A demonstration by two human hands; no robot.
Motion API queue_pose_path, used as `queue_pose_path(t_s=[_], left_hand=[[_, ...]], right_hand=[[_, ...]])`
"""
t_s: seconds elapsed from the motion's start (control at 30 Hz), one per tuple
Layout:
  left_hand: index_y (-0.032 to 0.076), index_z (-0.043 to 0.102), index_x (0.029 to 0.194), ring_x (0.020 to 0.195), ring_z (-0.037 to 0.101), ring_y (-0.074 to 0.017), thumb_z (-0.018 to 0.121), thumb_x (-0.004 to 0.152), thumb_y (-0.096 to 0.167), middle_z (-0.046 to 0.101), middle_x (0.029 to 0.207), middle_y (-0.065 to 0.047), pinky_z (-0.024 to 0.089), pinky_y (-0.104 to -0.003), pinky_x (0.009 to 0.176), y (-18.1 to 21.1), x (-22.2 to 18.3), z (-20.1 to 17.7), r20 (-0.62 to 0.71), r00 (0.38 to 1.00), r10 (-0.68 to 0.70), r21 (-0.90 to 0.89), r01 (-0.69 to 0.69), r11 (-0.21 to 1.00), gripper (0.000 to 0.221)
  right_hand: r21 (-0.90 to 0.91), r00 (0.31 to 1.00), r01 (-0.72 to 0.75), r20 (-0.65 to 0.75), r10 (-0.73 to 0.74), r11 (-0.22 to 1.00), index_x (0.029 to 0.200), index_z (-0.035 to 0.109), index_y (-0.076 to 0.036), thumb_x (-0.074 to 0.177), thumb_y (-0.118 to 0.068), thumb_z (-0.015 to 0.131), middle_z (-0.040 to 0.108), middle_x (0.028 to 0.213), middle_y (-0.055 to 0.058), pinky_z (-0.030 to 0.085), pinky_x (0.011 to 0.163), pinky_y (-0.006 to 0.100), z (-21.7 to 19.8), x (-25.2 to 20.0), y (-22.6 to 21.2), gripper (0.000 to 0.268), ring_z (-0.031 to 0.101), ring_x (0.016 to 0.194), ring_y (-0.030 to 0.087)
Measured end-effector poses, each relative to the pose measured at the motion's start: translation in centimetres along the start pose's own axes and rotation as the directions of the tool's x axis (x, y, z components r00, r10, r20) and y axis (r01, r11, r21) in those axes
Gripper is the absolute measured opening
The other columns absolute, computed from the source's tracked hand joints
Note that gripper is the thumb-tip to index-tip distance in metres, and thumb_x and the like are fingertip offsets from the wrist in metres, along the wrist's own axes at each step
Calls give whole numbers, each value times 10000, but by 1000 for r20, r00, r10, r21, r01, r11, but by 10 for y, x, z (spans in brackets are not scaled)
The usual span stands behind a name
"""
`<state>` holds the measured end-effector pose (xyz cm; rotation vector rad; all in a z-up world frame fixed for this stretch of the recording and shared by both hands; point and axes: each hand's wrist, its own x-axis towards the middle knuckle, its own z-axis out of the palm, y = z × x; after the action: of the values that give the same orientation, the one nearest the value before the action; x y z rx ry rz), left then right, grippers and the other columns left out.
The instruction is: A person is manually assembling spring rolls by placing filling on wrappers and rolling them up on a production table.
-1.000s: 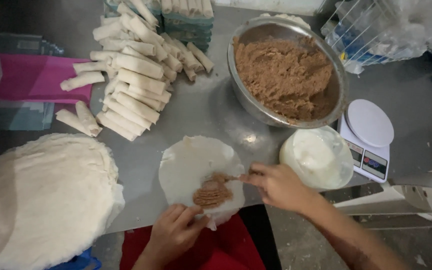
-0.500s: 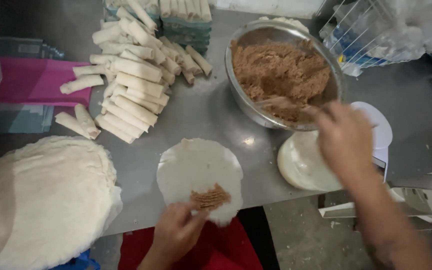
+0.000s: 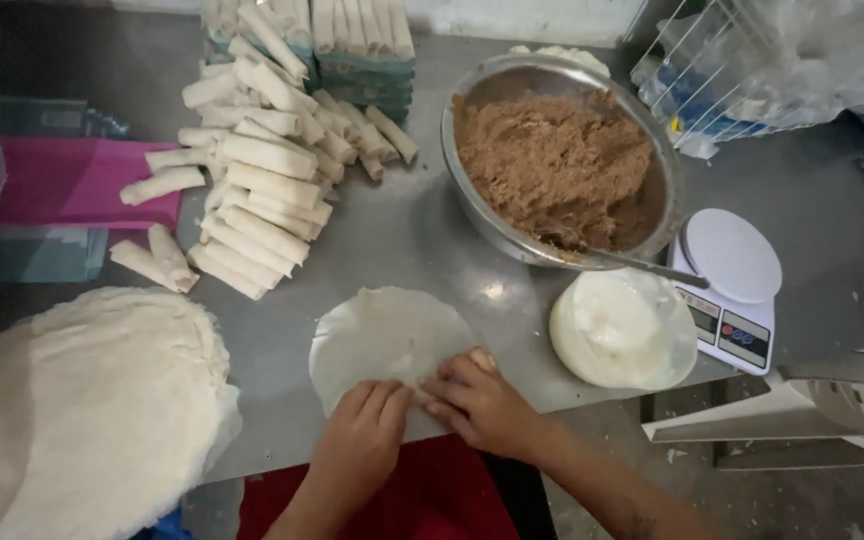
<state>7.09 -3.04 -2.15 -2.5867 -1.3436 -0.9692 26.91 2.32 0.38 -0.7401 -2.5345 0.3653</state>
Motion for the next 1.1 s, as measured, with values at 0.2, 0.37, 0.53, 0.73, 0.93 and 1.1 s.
queue_pose_path(t_s=[0.2,0.37,0.53,0.73,0.93,1.1], left_hand=[[-22,600,1024,819,559,-292,629,752,-22,634,964,-161,483,-402,797,-4,-5,-10,65,998,14,-116,-7,993,274],[92,566,1195,855,496,-303,509,810,134,521,1058,-83,427,-415,745,-8,-10,-10,194,979,-69,143,41,989,392],[63,612,1059,906,569,-258,568,860,69,653,1018,-81,481,-387,792,-5,-7,-18,-5,995,-95,154,95,983,204],[78,643,1055,839,531,-268,616,844,227,594,961,-131,436,-363,726,6,-17,-25,1,962,-273,328,258,909,260],[72,644,1102,806,617,-233,645,764,112,668,880,-85,517,-328,658,13,-9,-18,110,920,-375,410,302,861,340],[-14,561,1215,1059,602,-262,553,806,25,636,1148,-153,490,-338,886,7,-15,3,34,993,-111,176,103,979,410]], right_hand=[[365,999,-30,-5,34,930,916,572,-46,894,-52,614,570,833,60,429,788,346,-13,5,-1,49,529,764,233],[30,995,88,-49,-87,996,1052,603,-54,935,-247,577,494,958,117,406,813,384,-6,-3,9,227,484,848,273],[31,984,111,-144,-106,993,932,548,39,933,-12,503,552,941,165,446,775,410,-21,13,-9,68,522,792,305],[-285,991,-120,-87,99,951,1117,588,-9,752,-49,581,514,1209,213,413,822,517,13,-18,-11,367,486,1033,404],[-530,996,-47,44,82,846,1129,576,45,830,-93,439,520,1217,217,413,780,509,17,-12,-19,357,497,1029,385],[-257,986,-166,-35,163,952,1078,618,-172,703,-108,602,468,915,130,319,588,452,-7,-9,-1,381,435,753,322]])
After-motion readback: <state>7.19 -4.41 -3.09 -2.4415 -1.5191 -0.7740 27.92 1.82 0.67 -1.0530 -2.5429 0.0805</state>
